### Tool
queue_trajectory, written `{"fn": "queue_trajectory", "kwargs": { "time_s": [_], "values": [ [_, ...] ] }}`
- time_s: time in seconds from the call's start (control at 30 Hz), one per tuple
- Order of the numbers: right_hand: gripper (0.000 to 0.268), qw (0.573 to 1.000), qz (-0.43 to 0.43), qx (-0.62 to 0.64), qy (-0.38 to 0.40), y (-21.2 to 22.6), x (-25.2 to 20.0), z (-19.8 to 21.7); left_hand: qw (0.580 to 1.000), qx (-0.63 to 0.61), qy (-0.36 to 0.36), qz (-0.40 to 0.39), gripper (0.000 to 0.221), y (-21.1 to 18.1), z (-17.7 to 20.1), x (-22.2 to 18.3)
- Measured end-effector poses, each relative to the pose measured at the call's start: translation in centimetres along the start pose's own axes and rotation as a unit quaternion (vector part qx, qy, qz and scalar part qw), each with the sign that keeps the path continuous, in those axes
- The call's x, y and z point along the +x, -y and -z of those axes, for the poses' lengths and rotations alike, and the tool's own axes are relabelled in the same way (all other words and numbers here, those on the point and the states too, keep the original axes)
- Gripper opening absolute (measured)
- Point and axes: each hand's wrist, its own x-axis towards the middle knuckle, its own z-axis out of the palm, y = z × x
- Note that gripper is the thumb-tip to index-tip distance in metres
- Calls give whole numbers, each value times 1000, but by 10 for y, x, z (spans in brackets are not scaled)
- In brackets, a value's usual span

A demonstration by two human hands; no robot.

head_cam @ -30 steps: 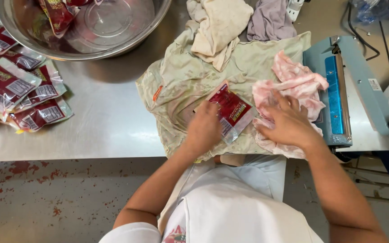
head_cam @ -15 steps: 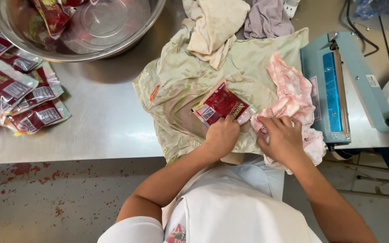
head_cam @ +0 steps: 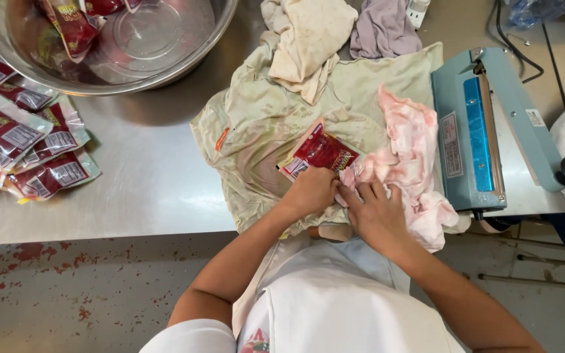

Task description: The person uses a heat sealer to seal individual small packets of food, wipes the sealed packets with a cloth, and places them into a large metal bowl.

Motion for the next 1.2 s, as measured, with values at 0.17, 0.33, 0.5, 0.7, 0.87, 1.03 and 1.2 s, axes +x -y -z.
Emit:
{"fn": "queue_trajectory", "kwargs": {
  "time_s": [0.17,0.33,0.5,0.7,0.87,1.03,1.2],
  "values": [
    [39,980,-120,-18,155,-16,32,15,999,-20,-31,-16,30,-10,6,-10],
    [36,966,-36,10,255,10,28,44,999,-25,-43,-11,30,-5,-2,-4],
    [47,975,-76,-28,205,-15,32,18,995,-33,-71,-57,29,-18,11,-31],
    [35,972,-25,13,233,6,29,37,980,50,-138,-138,14,7,-23,-69],
    [30,973,-37,25,228,0,14,21,944,63,-222,-236,3,15,-36,-72],
    [42,987,-52,35,148,-12,18,-1,937,51,-253,-236,6,20,-39,-68],
    [31,979,-10,85,186,-14,16,10,936,40,-253,-241,9,16,-36,-68]
  ]
}}
